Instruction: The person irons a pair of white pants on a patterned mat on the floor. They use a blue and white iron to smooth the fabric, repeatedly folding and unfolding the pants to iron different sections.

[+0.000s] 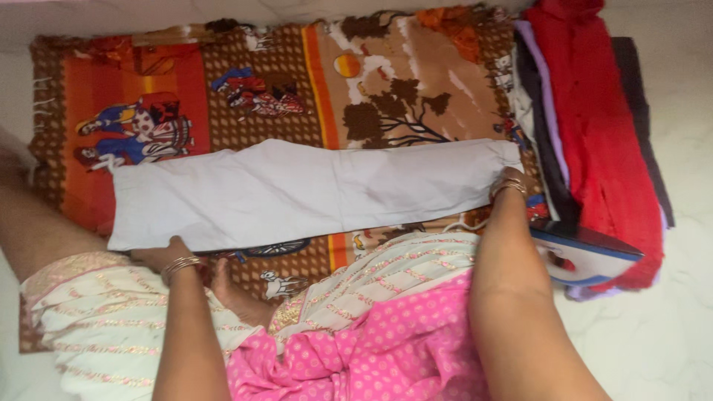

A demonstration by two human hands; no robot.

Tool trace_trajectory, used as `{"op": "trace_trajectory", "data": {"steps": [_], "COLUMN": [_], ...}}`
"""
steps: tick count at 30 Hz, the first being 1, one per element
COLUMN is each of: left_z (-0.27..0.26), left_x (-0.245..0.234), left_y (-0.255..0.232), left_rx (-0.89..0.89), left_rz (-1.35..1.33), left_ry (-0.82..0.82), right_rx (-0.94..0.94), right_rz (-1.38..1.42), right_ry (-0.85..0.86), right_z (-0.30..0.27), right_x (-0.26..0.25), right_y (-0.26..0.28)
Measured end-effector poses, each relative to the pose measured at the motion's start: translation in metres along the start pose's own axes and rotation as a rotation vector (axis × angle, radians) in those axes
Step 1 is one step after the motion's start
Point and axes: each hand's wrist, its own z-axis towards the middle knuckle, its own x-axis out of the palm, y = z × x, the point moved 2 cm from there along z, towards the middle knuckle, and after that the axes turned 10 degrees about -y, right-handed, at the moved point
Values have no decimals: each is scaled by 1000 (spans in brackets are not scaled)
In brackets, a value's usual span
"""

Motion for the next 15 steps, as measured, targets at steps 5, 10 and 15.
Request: {"op": "trace_trajectory", "data": {"steps": [5,10,15], "left_z": [10,4,8], "left_x": [-7,-12,3], "left_y": [-17,-29,-29], "left_rx": [-314,-793,-810], "left_rz": [-605,-1014,-1229], "left_ry": [-15,160,532], "right_rx": [-31,-37,-32], "right_rz": [-73,-126,-61], "right_ry": [56,124,204], "right_z": [-2,-1,6], "right_x": [4,9,17], "right_y": [10,20,22]}}
